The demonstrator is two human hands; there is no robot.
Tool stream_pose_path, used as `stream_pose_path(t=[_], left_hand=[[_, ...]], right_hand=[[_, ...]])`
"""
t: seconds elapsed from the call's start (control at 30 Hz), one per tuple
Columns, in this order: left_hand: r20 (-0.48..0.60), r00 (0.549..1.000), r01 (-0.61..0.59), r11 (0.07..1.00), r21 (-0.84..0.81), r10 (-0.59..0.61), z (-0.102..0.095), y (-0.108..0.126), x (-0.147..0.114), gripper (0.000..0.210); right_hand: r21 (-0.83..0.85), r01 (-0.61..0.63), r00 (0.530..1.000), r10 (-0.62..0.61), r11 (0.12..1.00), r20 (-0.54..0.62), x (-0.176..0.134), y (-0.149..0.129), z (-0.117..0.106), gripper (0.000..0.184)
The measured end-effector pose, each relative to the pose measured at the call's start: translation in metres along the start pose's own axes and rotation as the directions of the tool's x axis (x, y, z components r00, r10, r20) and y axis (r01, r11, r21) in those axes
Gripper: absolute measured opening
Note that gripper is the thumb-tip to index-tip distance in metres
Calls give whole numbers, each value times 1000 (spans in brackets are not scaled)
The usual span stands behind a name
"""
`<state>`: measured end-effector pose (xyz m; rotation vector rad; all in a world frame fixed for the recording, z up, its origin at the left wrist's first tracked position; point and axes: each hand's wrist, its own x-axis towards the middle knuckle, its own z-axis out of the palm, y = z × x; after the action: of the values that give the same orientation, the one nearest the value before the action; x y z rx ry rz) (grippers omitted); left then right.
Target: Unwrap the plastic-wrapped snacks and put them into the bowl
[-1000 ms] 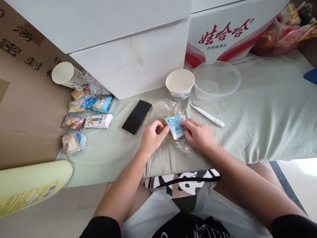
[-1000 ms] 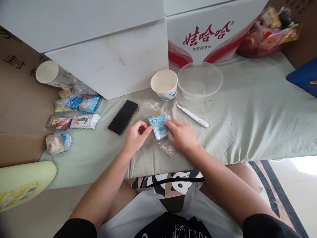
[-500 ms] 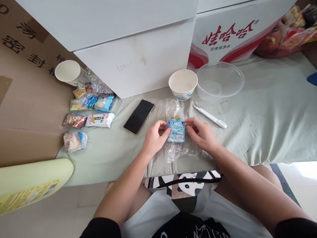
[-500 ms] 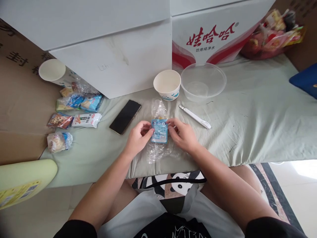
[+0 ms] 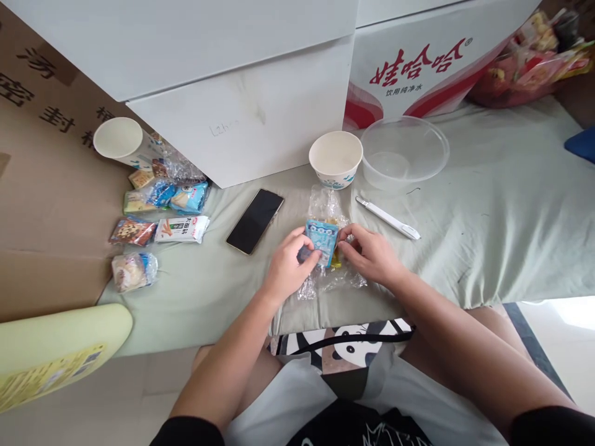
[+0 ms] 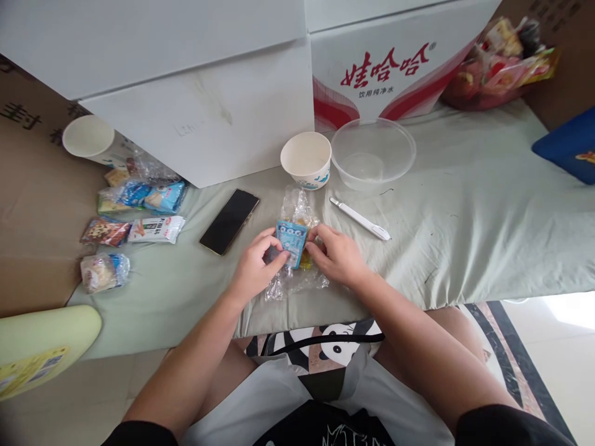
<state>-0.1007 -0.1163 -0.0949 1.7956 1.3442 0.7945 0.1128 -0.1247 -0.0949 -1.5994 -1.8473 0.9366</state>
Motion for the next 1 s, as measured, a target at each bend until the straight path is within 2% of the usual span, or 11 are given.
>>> stream_pose_path(t=[0.07, 0.17, 0.23, 0.33, 0.4, 0.47, 0.53, 0.67, 0.73, 0.83, 1.0], left_hand=[[-71, 995, 59, 995, -83, -65, -1, -6, 3, 16], [-97, 968, 169, 885, -433, -232, -5, -8, 9, 23], [26, 943, 256, 674, -693, -331, -10, -4, 12, 27], [267, 911, 372, 343, -863, -316, -14, 7, 13, 32], [324, 908, 388, 245, -888, -266, -12, 13, 10, 36], [323, 916, 376, 230, -898, -238, -7, 16, 7, 42], [321, 918, 373, 236, -897, -232, -1, 15, 7, 47], [248, 929, 315, 236, -919, -275, -1, 7, 14, 47], [181, 934, 264, 257, -930, -307, -5, 3, 18, 43], [128, 935, 231, 294, -927, -330, -12, -1, 20, 41], [275, 925, 342, 264, -902, -260, -11, -2, 13, 49]], right_hand=[[-28, -31, 1000, 31, 999, -1, 1, 1, 0, 10], [-48, -83, 996, 83, 995, 9, 2, -2, 1, 14], [-29, -105, 994, 106, 994, 35, 2, -4, 1, 28], [-3, -134, 989, 134, 991, 67, 1, -4, -2, 53], [143, -138, 987, 123, 980, 107, 0, -1, -3, 65], [412, -149, 983, 88, 899, 164, -1, 2, -4, 70], [651, -181, 980, 82, 737, 180, -1, 2, -4, 71], [841, -231, 970, 183, 490, 160, 4, -2, -9, 64], [869, -221, 967, 212, 444, 138, 7, -2, -16, 62], [861, -240, 961, 234, 447, 147, 9, -1, -26, 65], [839, -360, 932, 119, 407, 342, 6, -6, -26, 76]])
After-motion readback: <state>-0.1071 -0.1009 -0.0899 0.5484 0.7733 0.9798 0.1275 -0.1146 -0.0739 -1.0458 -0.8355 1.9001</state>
